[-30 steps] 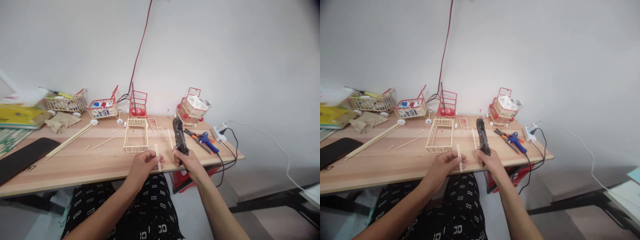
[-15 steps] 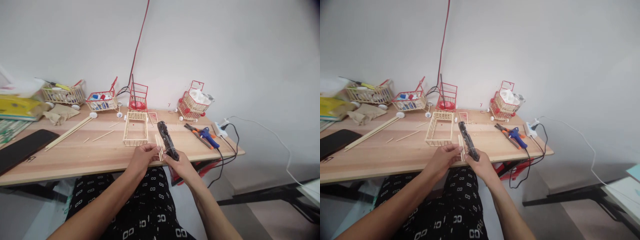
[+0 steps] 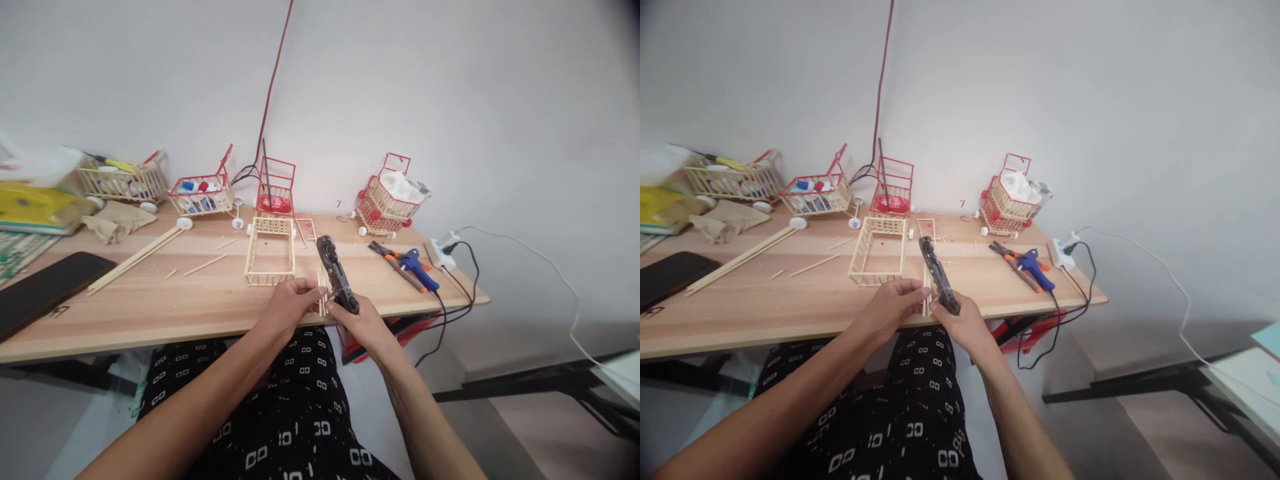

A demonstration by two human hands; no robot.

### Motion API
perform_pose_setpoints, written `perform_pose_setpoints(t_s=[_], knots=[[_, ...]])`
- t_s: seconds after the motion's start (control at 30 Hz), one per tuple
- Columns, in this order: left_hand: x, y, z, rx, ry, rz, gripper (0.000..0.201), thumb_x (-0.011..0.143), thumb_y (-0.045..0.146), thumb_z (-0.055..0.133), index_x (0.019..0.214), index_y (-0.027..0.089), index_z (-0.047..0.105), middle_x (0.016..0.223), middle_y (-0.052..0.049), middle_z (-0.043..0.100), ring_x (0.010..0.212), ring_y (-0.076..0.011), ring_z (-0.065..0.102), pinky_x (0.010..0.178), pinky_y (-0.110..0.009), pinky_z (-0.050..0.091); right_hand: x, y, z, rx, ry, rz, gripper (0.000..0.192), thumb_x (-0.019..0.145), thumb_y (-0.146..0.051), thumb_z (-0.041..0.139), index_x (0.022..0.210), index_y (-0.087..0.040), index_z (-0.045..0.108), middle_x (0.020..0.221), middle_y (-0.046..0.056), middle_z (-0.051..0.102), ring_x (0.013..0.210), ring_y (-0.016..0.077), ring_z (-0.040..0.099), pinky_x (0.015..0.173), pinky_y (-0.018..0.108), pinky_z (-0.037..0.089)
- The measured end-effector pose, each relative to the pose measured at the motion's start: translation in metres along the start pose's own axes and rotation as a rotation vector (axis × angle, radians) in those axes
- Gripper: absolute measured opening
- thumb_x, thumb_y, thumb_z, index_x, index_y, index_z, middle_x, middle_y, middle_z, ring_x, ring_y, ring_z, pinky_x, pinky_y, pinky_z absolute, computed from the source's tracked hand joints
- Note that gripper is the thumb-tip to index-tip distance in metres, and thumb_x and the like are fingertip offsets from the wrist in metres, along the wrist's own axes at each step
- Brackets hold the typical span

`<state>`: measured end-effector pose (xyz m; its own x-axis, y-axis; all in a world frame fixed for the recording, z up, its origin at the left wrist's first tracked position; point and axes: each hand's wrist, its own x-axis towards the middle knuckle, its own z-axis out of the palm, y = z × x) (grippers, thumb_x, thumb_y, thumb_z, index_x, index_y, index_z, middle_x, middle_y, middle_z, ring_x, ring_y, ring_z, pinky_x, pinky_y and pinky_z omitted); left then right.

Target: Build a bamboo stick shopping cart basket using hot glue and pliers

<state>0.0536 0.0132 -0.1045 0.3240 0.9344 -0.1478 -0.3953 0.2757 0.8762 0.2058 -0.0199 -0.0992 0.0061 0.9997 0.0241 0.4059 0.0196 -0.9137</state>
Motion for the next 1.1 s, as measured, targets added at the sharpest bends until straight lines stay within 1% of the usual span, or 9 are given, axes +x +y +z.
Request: perform_pose_setpoints(t_s=[0.13,0.27,0.4,0.47,0.53,0.63,0.7,0.97,1.1], knots=[[0.006,0.001,-0.001,0.123,-0.009,0.162,0.027,0.066,0.036,0.078,0.072,0.015,0.062,0.070,-0.002,0.070,0.067,-0.0124,0.061,0.067,-0.024,0.046,0.002,0.004,-0.005,0.096,0.016,0.017,0.032,0.075,-0.049,0.065,0.075,-0.017,0.060,0.057,-0.003,0.046,0.057,0.0128,0.040,0.055,0.026,0.033],[0.013,0.001,-0.001,0.302,0.027,0.293,0.024,0.065,0.033,0.078,0.073,0.016,0.062,0.071,-0.001,0.070,0.071,-0.0146,0.063,0.066,-0.024,0.045,0.007,0.013,-0.012,0.263,0.082,0.040,0.035,0.076,-0.051,0.067,0.080,-0.016,0.060,0.056,-0.004,0.045,0.054,0.0117,0.040,0.051,0.026,0.033],[0.018,-0.003,-0.001,0.401,0.054,0.355,0.022,0.063,0.032,0.079,0.073,0.017,0.066,0.076,-0.002,0.071,0.074,-0.0170,0.065,0.070,-0.027,0.047,0.011,0.017,-0.015,0.434,0.083,0.040,0.036,0.076,-0.050,0.068,0.080,-0.016,0.060,0.058,-0.004,0.045,0.051,0.0102,0.041,0.048,0.024,0.033],[0.018,-0.005,-0.001,0.423,0.064,0.366,0.021,0.064,0.032,0.078,0.074,0.017,0.068,0.077,-0.003,0.072,0.075,-0.0182,0.066,0.071,-0.028,0.049,0.012,0.017,-0.016,0.470,0.083,0.050,0.036,0.074,-0.050,0.069,0.079,-0.016,0.060,0.058,-0.004,0.045,0.051,0.0099,0.042,0.046,0.024,0.034],[0.017,-0.006,-0.002,0.441,0.053,0.379,0.018,0.067,0.032,0.076,0.077,0.018,0.071,0.079,-0.004,0.074,0.078,-0.0195,0.067,0.074,-0.028,0.050,0.011,0.017,-0.016,0.466,0.081,0.048,0.037,0.074,-0.051,0.069,0.079,-0.015,0.061,0.058,-0.004,0.046,0.051,0.0100,0.042,0.047,0.024,0.035],[0.014,-0.006,-0.004,0.478,0.004,0.402,0.015,0.075,0.031,0.071,0.083,0.020,0.075,0.084,-0.004,0.076,0.084,-0.0212,0.068,0.078,-0.028,0.049,0.011,0.018,-0.014,0.431,0.070,0.020,0.037,0.077,-0.052,0.066,0.080,-0.015,0.061,0.058,-0.003,0.047,0.052,0.0107,0.041,0.050,0.025,0.038],[0.013,-0.005,-0.006,0.510,-0.007,0.417,0.015,0.077,0.031,0.069,0.084,0.021,0.077,0.085,-0.003,0.076,0.084,-0.0220,0.068,0.077,-0.028,0.049,0.011,0.019,-0.013,0.404,0.074,0.015,0.038,0.079,-0.053,0.064,0.081,-0.016,0.061,0.057,-0.004,0.046,0.052,0.0112,0.041,0.051,0.026,0.038],[0.012,-0.005,-0.009,0.613,0.015,0.470,0.016,0.079,0.021,0.062,0.085,0.022,0.077,0.086,-0.003,0.075,0.083,-0.0200,0.066,0.075,-0.025,0.045,0.014,0.023,-0.011,0.323,0.089,0.027,0.042,0.078,-0.056,0.063,0.080,-0.015,0.059,0.055,-0.005,0.045,0.049,0.0111,0.041,0.050,0.026,0.036],[0.010,-0.007,-0.007,0.619,0.046,0.489,0.016,0.083,0.027,0.060,0.083,0.021,0.074,0.084,-0.002,0.073,0.083,-0.0197,0.064,0.076,-0.025,0.043,0.014,0.022,-0.011,0.321,0.103,0.025,0.042,0.077,-0.057,0.064,0.078,-0.015,0.059,0.055,-0.004,0.046,0.050,0.0116,0.042,0.050,0.026,0.036]])
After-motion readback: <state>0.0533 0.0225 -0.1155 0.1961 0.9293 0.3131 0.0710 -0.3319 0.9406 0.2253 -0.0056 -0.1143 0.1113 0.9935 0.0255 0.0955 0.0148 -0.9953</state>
